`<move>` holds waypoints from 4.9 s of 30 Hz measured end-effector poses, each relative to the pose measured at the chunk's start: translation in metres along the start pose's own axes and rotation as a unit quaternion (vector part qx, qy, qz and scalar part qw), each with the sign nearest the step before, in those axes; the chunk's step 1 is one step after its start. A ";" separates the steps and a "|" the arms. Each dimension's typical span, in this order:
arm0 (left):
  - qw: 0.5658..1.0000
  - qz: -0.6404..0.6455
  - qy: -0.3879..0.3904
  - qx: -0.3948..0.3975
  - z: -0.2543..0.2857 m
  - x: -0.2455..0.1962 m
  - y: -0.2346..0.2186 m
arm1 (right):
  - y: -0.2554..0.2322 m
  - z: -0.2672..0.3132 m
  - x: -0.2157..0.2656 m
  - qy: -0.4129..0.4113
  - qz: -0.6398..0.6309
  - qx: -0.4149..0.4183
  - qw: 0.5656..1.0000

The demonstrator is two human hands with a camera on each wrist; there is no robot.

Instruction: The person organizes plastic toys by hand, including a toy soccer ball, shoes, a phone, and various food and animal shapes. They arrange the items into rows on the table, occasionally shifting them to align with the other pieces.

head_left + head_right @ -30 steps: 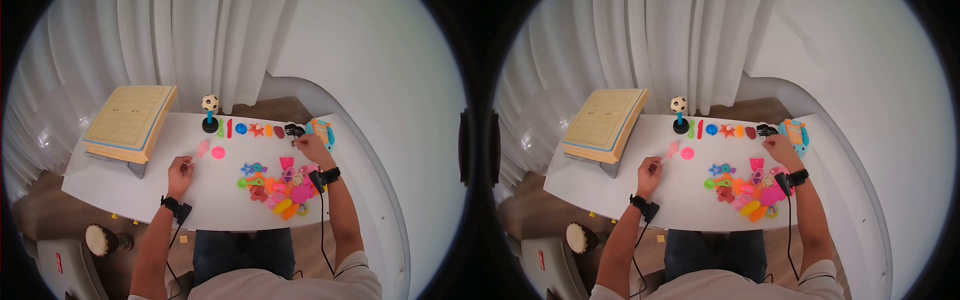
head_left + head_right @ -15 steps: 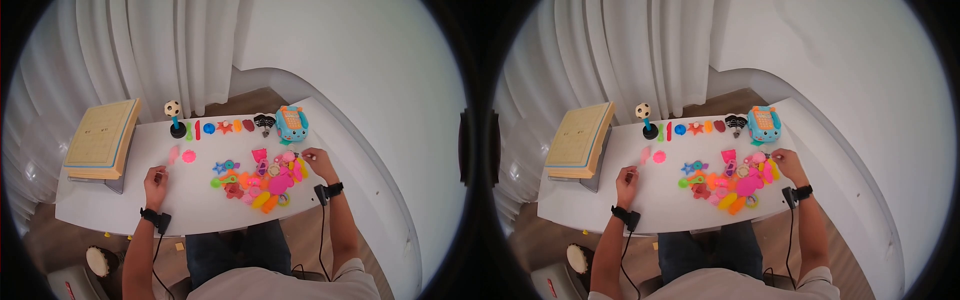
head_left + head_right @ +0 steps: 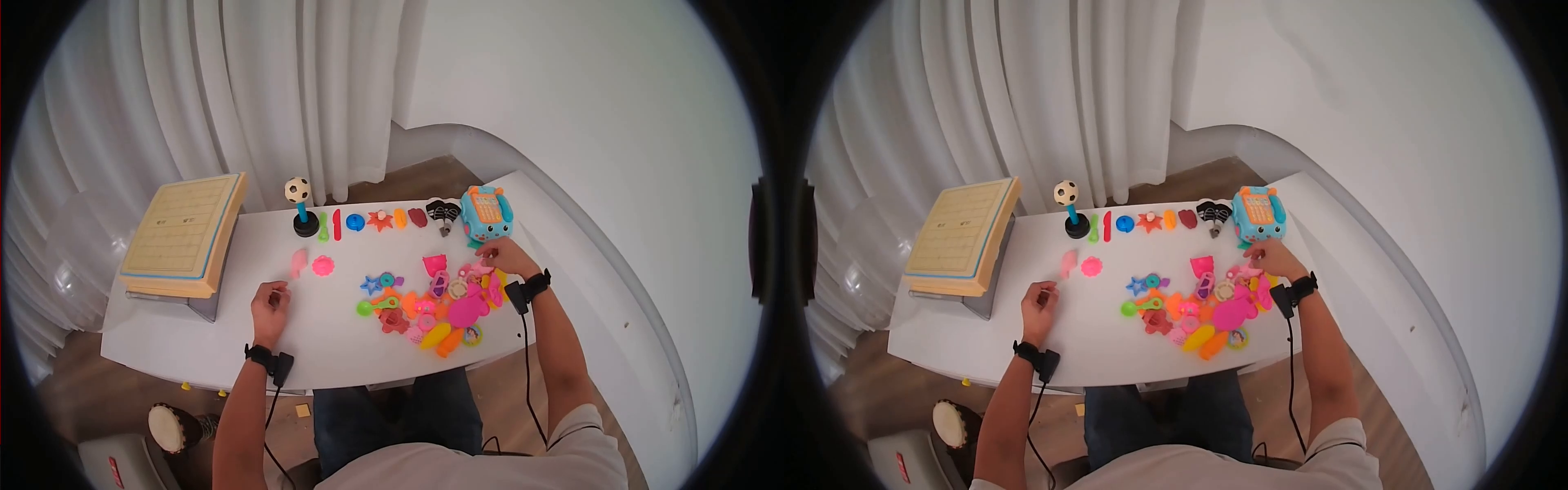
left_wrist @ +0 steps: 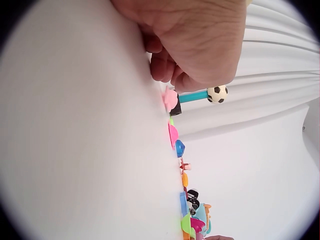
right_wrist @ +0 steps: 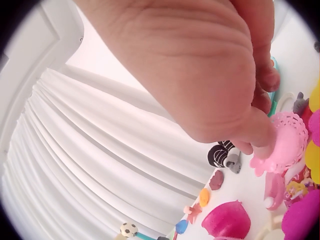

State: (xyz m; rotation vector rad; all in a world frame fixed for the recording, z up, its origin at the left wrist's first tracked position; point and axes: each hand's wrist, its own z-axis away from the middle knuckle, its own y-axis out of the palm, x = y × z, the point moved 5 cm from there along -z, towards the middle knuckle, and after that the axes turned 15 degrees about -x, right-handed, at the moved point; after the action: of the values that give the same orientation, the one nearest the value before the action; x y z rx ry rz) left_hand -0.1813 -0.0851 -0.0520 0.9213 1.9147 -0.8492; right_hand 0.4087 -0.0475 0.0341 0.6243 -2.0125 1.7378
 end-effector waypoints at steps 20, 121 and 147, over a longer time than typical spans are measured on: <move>1.000 -0.010 0.019 -0.010 0.000 -0.011 0.000 | 0.224 -0.083 0.201 0.084 -0.279 0.089 0.952; 1.000 0.000 0.005 0.018 0.000 -0.010 0.003 | 0.176 -0.082 0.125 -0.009 0.096 -0.084 0.992; 0.999 -0.025 0.009 0.018 -0.001 -0.017 0.002 | 0.103 -0.070 0.126 -0.128 0.054 -0.085 0.987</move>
State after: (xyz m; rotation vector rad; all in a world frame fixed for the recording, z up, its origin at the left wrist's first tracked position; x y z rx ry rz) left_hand -0.1735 -0.0879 -0.0365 0.9080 1.9513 -0.9099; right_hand 0.2477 0.0255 0.0327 0.7228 -2.3823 1.5883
